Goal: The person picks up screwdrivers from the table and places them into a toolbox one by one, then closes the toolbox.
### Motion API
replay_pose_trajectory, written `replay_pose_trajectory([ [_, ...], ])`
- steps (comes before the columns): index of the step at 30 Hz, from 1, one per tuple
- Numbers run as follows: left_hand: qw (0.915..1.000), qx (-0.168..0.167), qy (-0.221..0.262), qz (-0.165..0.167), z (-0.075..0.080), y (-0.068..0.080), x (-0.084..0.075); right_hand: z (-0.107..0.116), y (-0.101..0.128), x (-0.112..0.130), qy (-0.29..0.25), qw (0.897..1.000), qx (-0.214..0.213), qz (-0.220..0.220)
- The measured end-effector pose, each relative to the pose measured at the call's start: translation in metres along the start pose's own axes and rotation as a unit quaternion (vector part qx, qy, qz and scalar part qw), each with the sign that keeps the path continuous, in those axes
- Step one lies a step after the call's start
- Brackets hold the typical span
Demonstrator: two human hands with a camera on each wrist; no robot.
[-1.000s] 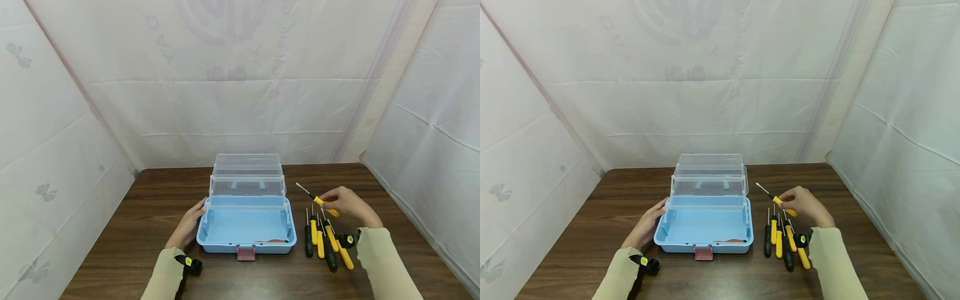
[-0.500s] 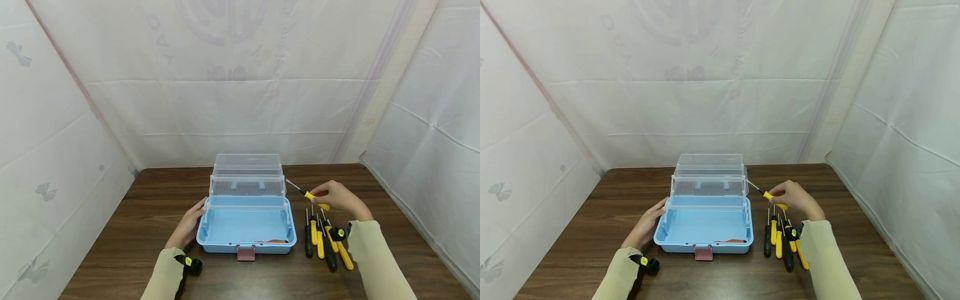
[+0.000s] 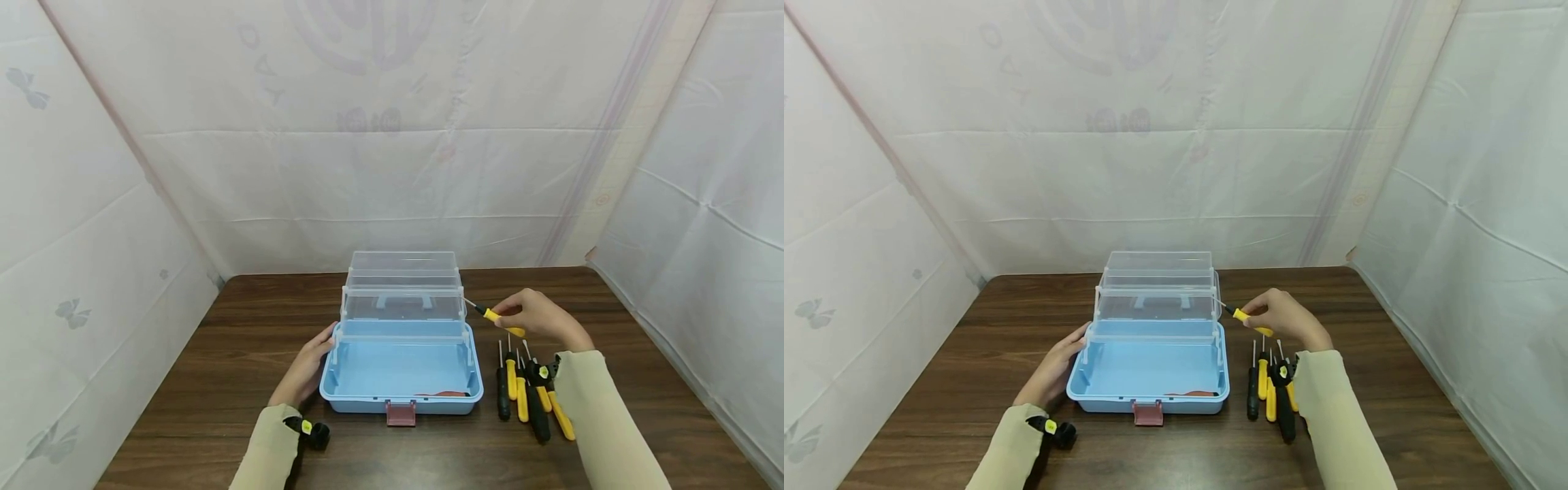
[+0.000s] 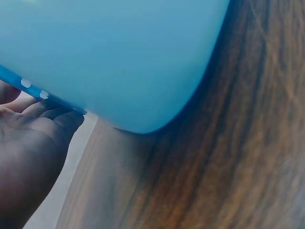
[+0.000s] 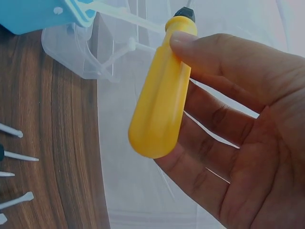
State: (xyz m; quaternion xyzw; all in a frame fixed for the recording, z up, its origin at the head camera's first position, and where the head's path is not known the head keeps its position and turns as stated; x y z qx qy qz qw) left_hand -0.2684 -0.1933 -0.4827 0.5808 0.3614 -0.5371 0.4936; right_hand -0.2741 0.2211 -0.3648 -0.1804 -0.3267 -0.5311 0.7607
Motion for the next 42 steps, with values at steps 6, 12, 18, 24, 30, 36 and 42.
replay_pose_trajectory([
  [6, 1.0, -0.004, 0.004, 0.004, 0.001, 0.001, 0.001, -0.004, -0.005, 0.004, -0.009, 1.0, 0.006, 0.003],
  [12, 0.9999, -0.009, 0.003, 0.004, 0.002, 0.001, 0.003, -0.007, -0.01, 0.013, -0.003, 1.0, 0.01, 0.022],
  [18, 0.9999, -0.01, 0.004, 0.006, 0.002, 0.001, 0.003, -0.015, -0.016, 0.021, -0.007, 0.999, 0.017, 0.035],
  [24, 1.0, -0.002, 0.002, 0.006, 0.002, 0.002, 0.001, -0.022, -0.023, 0.028, -0.015, 0.999, 0.022, 0.036],
  [30, 1.0, -0.003, -0.001, 0.006, 0.003, 0.002, 0.0, -0.028, -0.027, 0.034, -0.011, 0.999, 0.029, 0.043],
  [36, 1.0, -0.003, 0.001, 0.006, 0.003, 0.002, 0.0, -0.03, -0.031, 0.04, 0.008, 0.998, 0.031, 0.062],
  [42, 1.0, -0.002, 0.003, 0.007, 0.004, 0.001, 0.0, -0.034, -0.036, 0.043, 0.01, 0.997, 0.032, 0.064],
])
Point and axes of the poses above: each hand's wrist, its own y-axis away from the middle knuckle, its own z-axis out of the back of the hand, x = y × z, the point moved 3 cm from there along -y, towards the middle knuckle, and after that the axes turned 6 degrees about -y, right-handed, at the moved point
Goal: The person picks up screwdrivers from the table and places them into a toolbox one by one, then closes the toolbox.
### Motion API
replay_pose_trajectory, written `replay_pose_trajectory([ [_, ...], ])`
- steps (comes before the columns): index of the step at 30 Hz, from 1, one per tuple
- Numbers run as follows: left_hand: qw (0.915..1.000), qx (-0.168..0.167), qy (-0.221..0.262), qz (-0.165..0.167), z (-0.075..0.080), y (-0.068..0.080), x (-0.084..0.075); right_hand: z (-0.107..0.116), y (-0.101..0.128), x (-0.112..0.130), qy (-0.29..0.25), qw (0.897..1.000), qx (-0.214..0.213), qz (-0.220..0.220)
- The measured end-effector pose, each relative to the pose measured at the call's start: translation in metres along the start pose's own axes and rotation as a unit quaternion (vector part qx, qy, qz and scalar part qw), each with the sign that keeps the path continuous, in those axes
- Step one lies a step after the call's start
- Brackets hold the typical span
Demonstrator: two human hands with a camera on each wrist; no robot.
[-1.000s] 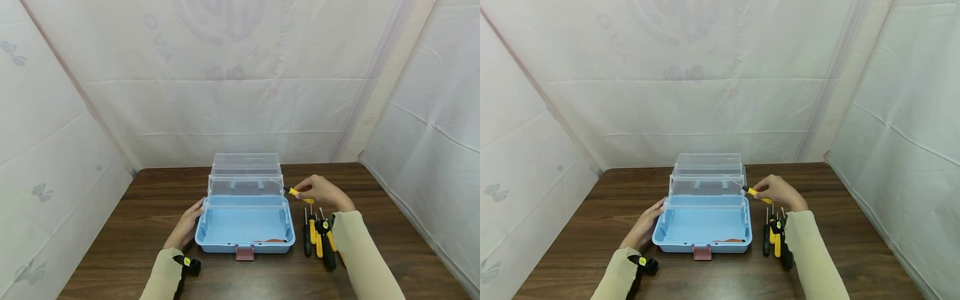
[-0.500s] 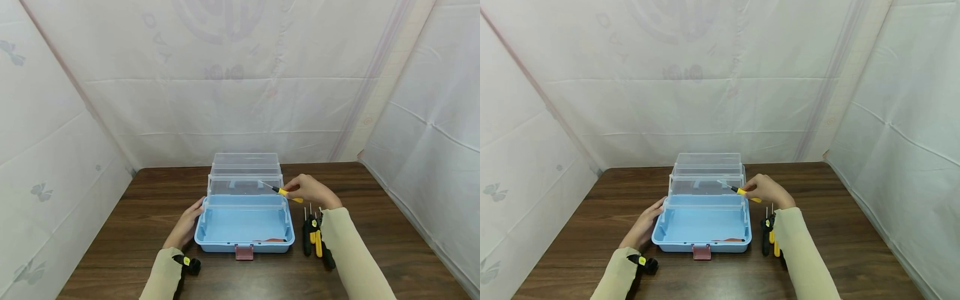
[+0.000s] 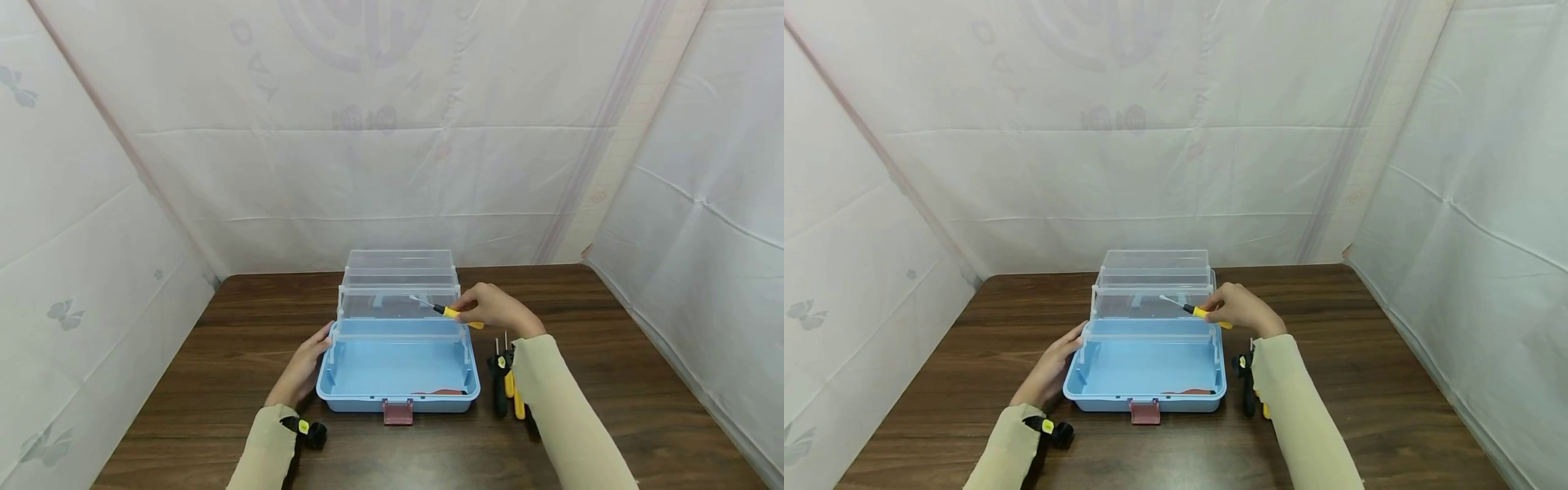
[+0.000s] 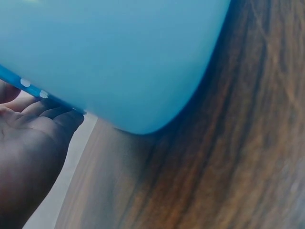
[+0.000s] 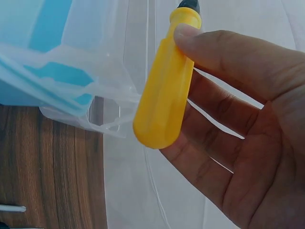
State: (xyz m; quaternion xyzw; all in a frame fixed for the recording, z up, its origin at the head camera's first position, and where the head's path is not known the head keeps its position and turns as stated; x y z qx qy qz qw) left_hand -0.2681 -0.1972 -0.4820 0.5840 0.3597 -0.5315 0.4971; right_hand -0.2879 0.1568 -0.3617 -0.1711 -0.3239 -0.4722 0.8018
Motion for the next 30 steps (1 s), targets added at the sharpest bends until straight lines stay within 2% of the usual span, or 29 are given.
replay_pose_trajectory([
  [15, 1.0, 0.004, 0.0, -0.006, 0.0, 0.001, 0.001, -0.012, -0.016, 0.009, -0.012, 1.0, 0.014, 0.007],
  [24, 1.0, -0.005, -0.003, 0.006, 0.0, 0.002, 0.0, -0.017, -0.019, 0.017, 0.0, 1.0, 0.019, 0.024],
  [30, 1.0, 0.0, 0.005, -0.003, -0.001, 0.001, 0.002, -0.021, -0.023, 0.019, -0.004, 0.999, 0.03, 0.032],
])
Point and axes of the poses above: each hand's wrist, its own y-axis away from the middle knuckle, its own z-axis out of the back of the hand, x = y × z, the point moved 3 cm from there along -y, towards the middle knuckle, and after that the axes turned 6 degrees about -y, right-handed, at the moved point
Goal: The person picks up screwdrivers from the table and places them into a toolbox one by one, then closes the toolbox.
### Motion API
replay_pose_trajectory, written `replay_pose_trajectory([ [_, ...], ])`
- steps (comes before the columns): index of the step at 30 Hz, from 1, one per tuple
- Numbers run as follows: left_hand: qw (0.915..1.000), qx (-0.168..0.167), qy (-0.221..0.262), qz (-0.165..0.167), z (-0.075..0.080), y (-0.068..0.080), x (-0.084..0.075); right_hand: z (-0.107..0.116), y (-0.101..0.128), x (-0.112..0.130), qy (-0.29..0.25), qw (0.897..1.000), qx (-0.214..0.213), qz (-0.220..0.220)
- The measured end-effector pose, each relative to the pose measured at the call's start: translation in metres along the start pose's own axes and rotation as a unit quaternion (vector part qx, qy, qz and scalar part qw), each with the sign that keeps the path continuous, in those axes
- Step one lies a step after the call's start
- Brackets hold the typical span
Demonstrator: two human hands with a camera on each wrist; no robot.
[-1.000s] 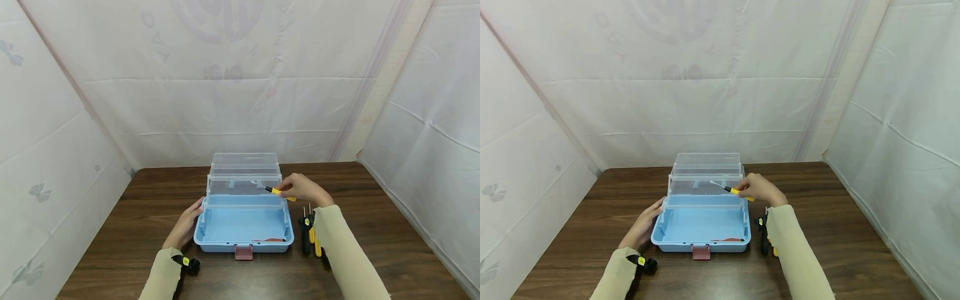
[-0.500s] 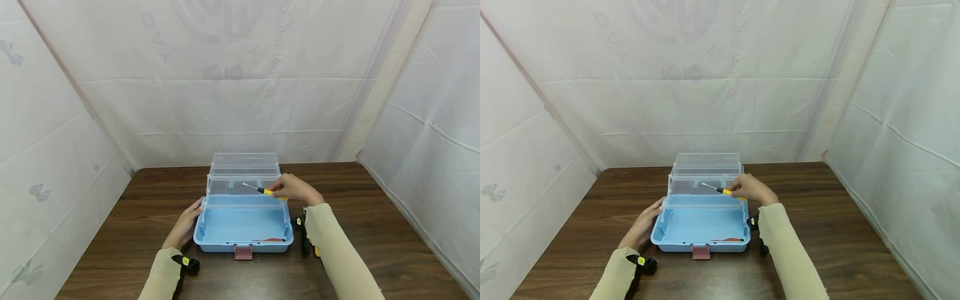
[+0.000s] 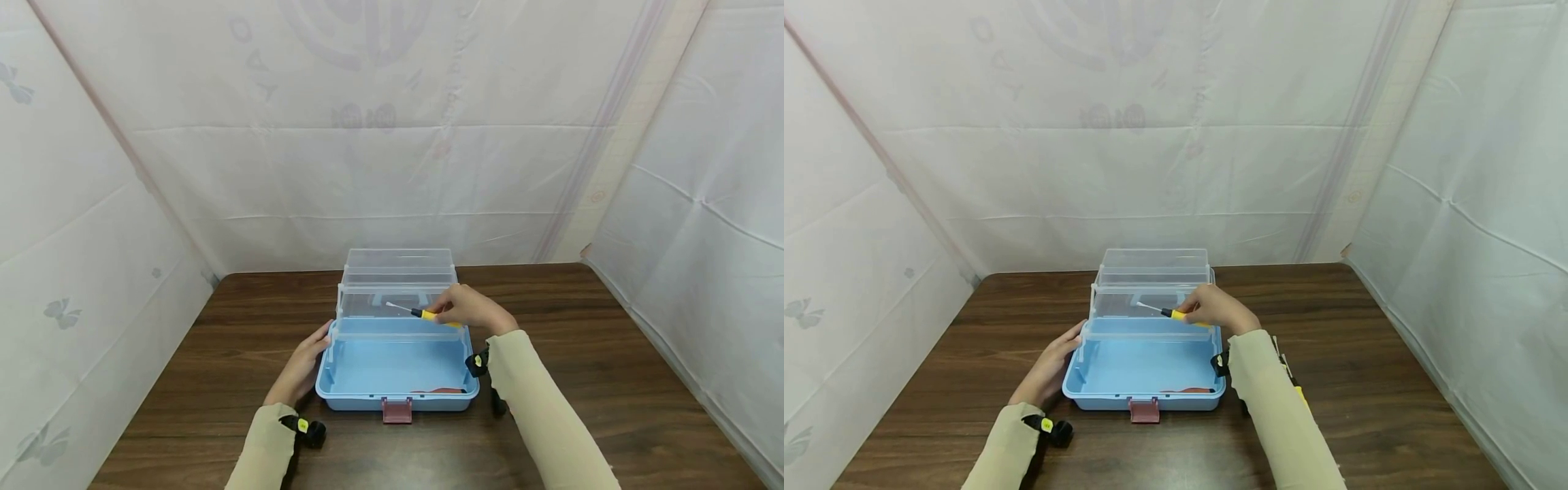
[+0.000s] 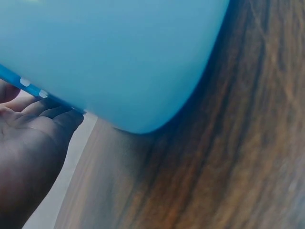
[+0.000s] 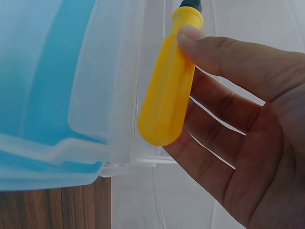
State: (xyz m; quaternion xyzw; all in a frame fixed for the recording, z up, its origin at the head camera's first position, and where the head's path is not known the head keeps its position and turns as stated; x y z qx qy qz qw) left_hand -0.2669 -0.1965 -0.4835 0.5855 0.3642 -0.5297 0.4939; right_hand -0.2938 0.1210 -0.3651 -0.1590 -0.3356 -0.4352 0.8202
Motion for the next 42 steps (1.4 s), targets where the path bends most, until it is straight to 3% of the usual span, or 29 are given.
replay_pose_trajectory([
  [7, 0.9998, 0.006, 0.013, -0.015, 0.0, -0.002, 0.001, -0.005, -0.003, 0.0, -0.001, 1.0, 0.004, 0.009],
  [42, 0.9998, 0.007, 0.017, -0.01, 0.001, 0.0, 0.002, -0.024, -0.009, -0.002, 0.0, 0.999, 0.027, -0.019],
])
Point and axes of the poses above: each hand's wrist, its own y-axis away from the middle knuckle, its own z-axis out of the back of the hand, x = y × z, the point moved 3 cm from there along -y, towards the middle knuckle, and after that the axes turned 6 degrees about -y, right-handed, at the moved point
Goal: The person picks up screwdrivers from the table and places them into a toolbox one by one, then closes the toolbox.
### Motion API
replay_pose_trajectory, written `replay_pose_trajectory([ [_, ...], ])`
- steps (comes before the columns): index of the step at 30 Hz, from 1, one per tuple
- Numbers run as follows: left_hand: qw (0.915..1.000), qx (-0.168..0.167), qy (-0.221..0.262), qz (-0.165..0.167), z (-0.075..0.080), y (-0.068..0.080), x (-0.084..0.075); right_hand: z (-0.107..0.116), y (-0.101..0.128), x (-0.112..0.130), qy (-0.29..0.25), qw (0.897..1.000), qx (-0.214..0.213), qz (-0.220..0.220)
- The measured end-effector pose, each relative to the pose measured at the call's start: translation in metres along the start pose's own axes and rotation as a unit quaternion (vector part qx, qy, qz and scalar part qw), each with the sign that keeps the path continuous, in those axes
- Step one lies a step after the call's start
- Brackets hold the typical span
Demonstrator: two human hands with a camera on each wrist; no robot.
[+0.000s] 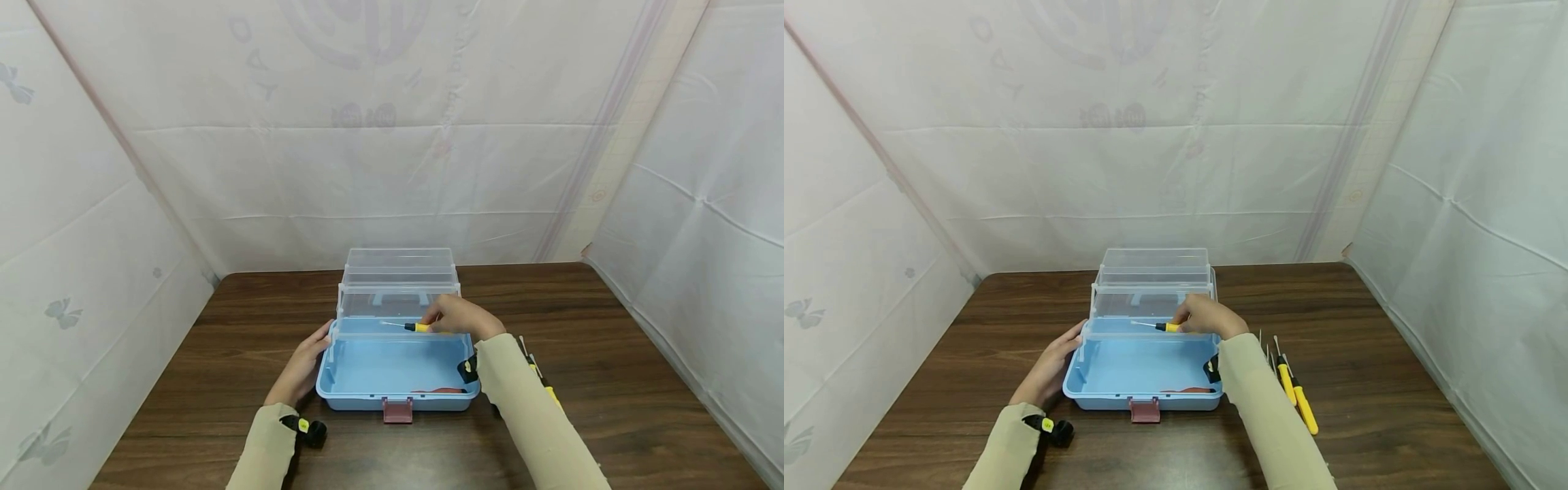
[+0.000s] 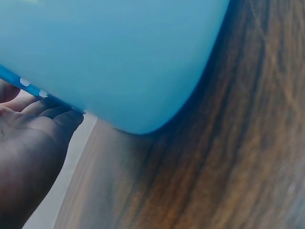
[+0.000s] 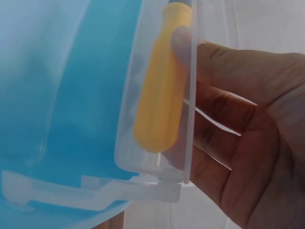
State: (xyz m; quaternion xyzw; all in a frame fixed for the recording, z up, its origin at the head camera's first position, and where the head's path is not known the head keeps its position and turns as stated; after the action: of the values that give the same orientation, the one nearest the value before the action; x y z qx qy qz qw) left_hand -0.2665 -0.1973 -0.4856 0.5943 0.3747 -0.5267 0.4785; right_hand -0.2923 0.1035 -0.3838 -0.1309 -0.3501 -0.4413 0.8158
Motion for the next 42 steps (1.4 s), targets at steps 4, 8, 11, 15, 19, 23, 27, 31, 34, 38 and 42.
replay_pose_trajectory([
  [4, 1.0, -0.001, -0.003, 0.004, 0.0002, 0.0003, -0.0007, -0.0001, -0.0007, 0.0007, 0.004, 1.0, 0.001, 0.005],
  [8, 0.9999, -0.002, -0.008, 0.007, 0.0005, 0.0007, -0.0015, -0.0006, -0.0015, 0.0011, 0.011, 1.0, 0.0, 0.007],
  [11, 0.9999, -0.002, -0.011, 0.008, 0.0005, 0.0014, -0.0019, -0.001, -0.0015, 0.0019, 0.014, 1.0, 0.0, 0.005],
  [15, 0.9999, -0.004, -0.012, 0.01, 0.0001, 0.0026, -0.0024, -0.0016, -0.0015, 0.0027, 0.014, 1.0, 0.0, 0.001],
  [19, 0.9999, -0.005, -0.011, 0.01, 0.0003, 0.0026, -0.0023, -0.0021, -0.0023, 0.0019, 0.017, 1.0, -0.002, -0.005],
  [23, 0.9999, -0.005, -0.008, 0.008, 0.0009, 0.0016, -0.002, -0.0022, -0.0032, 0.0012, 0.016, 1.0, -0.005, -0.015],
  [27, 1.0, -0.004, -0.007, 0.003, 0.0013, 0.0012, -0.0016, -0.0026, -0.0042, 0.0014, 0.013, 0.999, -0.007, -0.029],
  [31, 1.0, -0.005, -0.008, 0.001, 0.0017, 0.0013, -0.0013, -0.0033, -0.0049, 0.0019, 0.009, 0.999, -0.008, -0.036],
  [34, 0.9999, -0.005, -0.009, 0.004, 0.0018, 0.0012, -0.0012, -0.0032, -0.0046, 0.0029, 0.005, 0.999, -0.009, -0.04],
  [38, 0.9999, -0.005, -0.009, 0.006, 0.0018, 0.0006, -0.0011, -0.0025, -0.0039, 0.0041, 0.004, 0.999, -0.01, -0.044],
  [42, 0.9999, -0.004, -0.008, 0.005, 0.0019, 0.0001, -0.0011, -0.0022, -0.0033, 0.0032, 0.008, 0.999, -0.012, -0.04],
])
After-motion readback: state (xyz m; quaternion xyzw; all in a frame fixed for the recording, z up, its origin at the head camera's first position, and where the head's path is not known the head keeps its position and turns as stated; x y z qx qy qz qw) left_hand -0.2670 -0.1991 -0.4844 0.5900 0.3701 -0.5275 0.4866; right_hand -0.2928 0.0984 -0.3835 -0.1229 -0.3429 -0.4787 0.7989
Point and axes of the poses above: each hand's wrist, its own y-axis away from the middle knuckle, its own z-axis out of the back of the hand, x = y × z, the point moved 3 cm from there along -y, towards the middle knuckle, and after that the axes turned 6 degrees about -y, right-handed, at the moved point
